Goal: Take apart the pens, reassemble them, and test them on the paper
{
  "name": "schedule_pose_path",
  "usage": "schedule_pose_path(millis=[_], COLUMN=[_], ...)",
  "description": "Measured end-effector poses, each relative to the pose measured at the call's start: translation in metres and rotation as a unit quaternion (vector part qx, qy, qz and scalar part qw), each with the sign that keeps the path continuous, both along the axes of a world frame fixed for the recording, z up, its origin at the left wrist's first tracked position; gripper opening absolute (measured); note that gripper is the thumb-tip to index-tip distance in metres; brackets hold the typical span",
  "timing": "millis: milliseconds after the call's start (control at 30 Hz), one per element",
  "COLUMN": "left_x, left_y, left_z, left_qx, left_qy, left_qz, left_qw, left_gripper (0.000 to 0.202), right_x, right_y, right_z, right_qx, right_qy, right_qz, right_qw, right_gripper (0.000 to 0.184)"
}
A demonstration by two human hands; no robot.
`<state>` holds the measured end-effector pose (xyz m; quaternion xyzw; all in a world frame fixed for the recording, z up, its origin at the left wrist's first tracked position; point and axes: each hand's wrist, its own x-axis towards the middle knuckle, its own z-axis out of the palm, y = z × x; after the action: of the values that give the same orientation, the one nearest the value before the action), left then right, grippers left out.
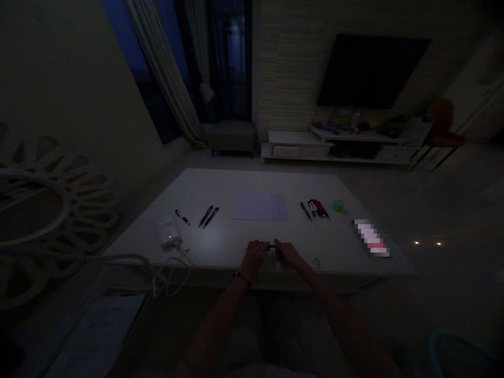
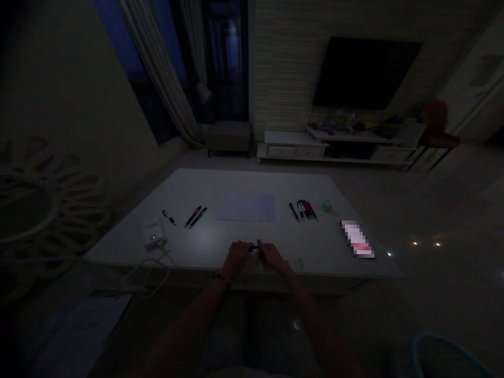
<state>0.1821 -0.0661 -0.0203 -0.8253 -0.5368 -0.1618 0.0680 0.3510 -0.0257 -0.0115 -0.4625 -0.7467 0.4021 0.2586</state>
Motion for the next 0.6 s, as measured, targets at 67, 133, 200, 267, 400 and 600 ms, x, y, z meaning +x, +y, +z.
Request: schedule_pose_path(millis=[67,133,200,267,400,600], left_x=[0.0,0.001,0.001,0.001,0.001,0.0], left_y=[0.0,0.0,0.0,0.0,0.0,0.0], left_z=[-0.001,-0.002,-0.002,-0.001,-0.001,-0.005], left_qx=[0.003,0.006,0.007,0.007,0.01,0.011], left_qy=[-0.002,-0.001,-0.003,-0.009,-0.015,-0.025], left_qz=[-0.002,-0.008,-0.009,-0.006,-0.019,-0.033], left_qw=[1.0,1.0,1.0,1.0,1.0,0.999], left_gripper=[0.024,0.024,0.023,0.022,0.022,0.025], right_x=[0.002,0.004,0.005,0.006,0.009,0.003], right_y=[-0.001,-0.001,-0.001,0.0,0.0,-0.004], right_z=[0.002,0.004,0.006,0.008,0.011,0.006], right_qx=[-0.007,0.011,-0.001,-0.027,-0.015,-0.009], right_qy=[0.035,0.053,0.051,0.038,0.026,0.053], right_qz=[-0.013,-0.012,-0.007,0.002,0.019,-0.019], right_qw=[0.999,0.998,0.999,0.999,0.999,0.998], right_gripper=[0.043,0.038,0.039,0.043,0.043,0.047])
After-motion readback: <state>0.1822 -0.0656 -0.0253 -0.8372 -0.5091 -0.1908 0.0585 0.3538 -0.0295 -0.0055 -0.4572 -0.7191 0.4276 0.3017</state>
